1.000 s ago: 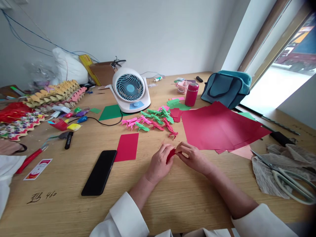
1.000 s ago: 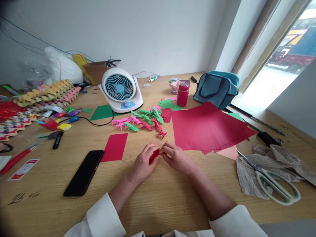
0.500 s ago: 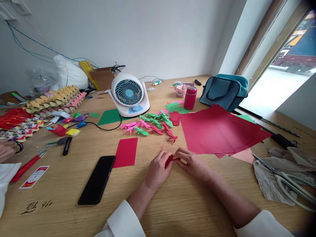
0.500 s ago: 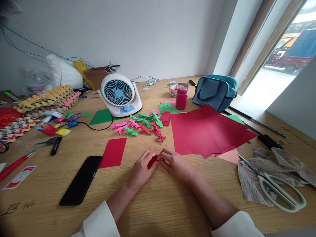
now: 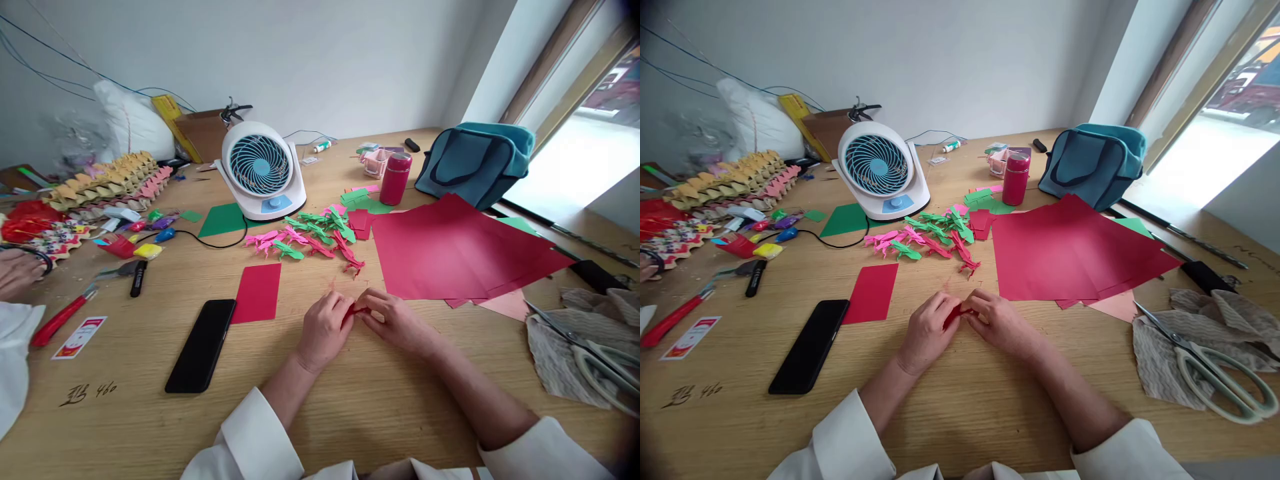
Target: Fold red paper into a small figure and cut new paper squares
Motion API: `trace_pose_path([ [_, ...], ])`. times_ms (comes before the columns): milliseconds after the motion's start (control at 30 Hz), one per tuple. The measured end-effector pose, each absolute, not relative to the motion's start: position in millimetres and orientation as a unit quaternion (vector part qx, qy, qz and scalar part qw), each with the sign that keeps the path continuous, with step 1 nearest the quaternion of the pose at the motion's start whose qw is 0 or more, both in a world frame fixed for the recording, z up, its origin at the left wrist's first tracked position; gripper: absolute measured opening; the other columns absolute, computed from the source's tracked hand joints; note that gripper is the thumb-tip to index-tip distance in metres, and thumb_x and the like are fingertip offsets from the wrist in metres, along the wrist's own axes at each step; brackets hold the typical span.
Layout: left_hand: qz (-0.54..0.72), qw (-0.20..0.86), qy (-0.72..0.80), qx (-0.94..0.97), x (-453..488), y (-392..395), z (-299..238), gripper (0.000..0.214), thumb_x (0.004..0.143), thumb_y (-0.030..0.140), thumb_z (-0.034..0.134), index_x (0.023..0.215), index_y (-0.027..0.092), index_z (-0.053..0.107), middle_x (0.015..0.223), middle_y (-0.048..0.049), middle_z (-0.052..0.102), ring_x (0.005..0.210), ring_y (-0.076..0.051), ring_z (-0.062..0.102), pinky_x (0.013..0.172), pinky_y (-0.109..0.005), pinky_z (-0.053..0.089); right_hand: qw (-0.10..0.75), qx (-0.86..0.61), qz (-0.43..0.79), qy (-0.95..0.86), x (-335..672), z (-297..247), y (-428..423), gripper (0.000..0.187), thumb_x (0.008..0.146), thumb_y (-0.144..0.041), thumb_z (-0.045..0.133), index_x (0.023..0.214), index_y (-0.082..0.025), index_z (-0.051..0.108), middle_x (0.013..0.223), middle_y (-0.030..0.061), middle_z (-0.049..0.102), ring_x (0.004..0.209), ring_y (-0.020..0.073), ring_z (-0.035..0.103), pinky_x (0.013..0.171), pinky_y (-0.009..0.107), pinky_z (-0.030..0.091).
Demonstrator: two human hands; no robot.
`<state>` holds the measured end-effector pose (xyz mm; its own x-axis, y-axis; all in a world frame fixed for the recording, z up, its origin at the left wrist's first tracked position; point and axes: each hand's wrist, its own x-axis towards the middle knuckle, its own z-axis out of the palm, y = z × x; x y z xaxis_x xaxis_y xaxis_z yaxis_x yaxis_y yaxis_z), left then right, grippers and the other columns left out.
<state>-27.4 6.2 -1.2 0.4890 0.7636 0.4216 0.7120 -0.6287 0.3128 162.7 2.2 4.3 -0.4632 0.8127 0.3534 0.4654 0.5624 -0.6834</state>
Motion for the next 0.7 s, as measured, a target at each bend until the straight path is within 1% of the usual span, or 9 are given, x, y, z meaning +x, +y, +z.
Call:
trace_pose_path([
  [67,0.266,0.039,0.422,0.866,-28.3,5.0,1.0,0.017,0.088,0.015,0.056,0.103,0.020,0.061,0.093,-0.0054,0.063,0.090,-0.021,0.062,0.079,-0.031,0.050,0.356,-0.411,0.263,-0.797,165.1,6.5,2.5,0.013,0.091,-0.015,0.052,0.095,-0.020,0.063,0.090,0.0052,0.067,0.081,0.0166,0.063,0.073,0.027,0.049],
  [133,0.268,0.034,0.420,0.866,-29.4,4.1,2.3,0.017,0.089,0.017,0.056,0.106,0.020,0.062,0.095,-0.0057,0.063,0.092,-0.021,0.062,0.082,-0.031,0.050,0.378,-0.433,0.279,-0.769,168.9,9.5,3.9,0.011,0.090,-0.018,0.053,0.094,-0.019,0.063,0.086,0.0041,0.069,0.073,0.0149,0.063,0.068,0.025,0.048],
  [200,0.277,0.026,0.420,0.864,-29.9,4.4,1.9,0.019,0.089,0.018,0.057,0.107,0.020,0.062,0.096,-0.0057,0.063,0.094,-0.021,0.062,0.084,-0.031,0.050,0.396,-0.471,0.284,-0.735,174.1,11.9,6.9,0.009,0.089,-0.022,0.055,0.088,-0.018,0.064,0.079,0.0027,0.069,0.069,0.0143,0.061,0.065,0.025,0.046],
  [333,0.289,0.008,0.413,0.864,-28.9,6.9,-1.3,0.019,0.089,0.018,0.058,0.107,0.020,0.063,0.096,-0.0054,0.063,0.091,-0.020,0.063,0.082,-0.030,0.050,0.383,-0.509,0.347,-0.689,184.2,13.8,13.7,0.017,0.089,-0.031,0.056,0.084,-0.017,0.065,0.076,0.0027,0.067,0.066,0.0142,0.058,0.063,0.026,0.044],
  [467,0.289,0.003,0.405,0.867,-27.9,6.9,-1.2,0.018,0.089,0.021,0.059,0.106,0.019,0.063,0.095,-0.0051,0.064,0.089,-0.019,0.063,0.079,-0.028,0.049,0.328,-0.499,0.387,-0.703,186.4,14.1,13.6,0.024,0.088,-0.037,0.057,0.086,-0.016,0.068,0.072,0.0014,0.064,0.063,0.0130,0.053,0.058,0.024,0.039],
  [567,0.280,-0.007,0.399,0.873,-27.2,5.7,0.7,0.015,0.091,0.026,0.059,0.103,0.019,0.065,0.091,-0.0045,0.064,0.086,-0.018,0.062,0.078,-0.028,0.048,0.291,-0.483,0.381,-0.733,183.5,13.7,10.8,0.020,0.087,-0.031,0.057,0.084,-0.015,0.068,0.067,-0.0007,0.059,0.060,0.0112,0.048,0.056,0.023,0.036],
  [700,0.255,-0.025,0.378,0.889,-26.0,4.5,3.4,0.014,0.092,0.029,0.058,0.101,0.020,0.065,0.089,-0.0041,0.064,0.085,-0.019,0.060,0.077,-0.030,0.046,0.296,-0.468,0.357,-0.752,179.8,13.6,8.5,0.012,0.083,-0.019,0.055,0.079,-0.015,0.066,0.069,-0.0012,0.058,0.060,0.0099,0.047,0.057,0.022,0.036],
])
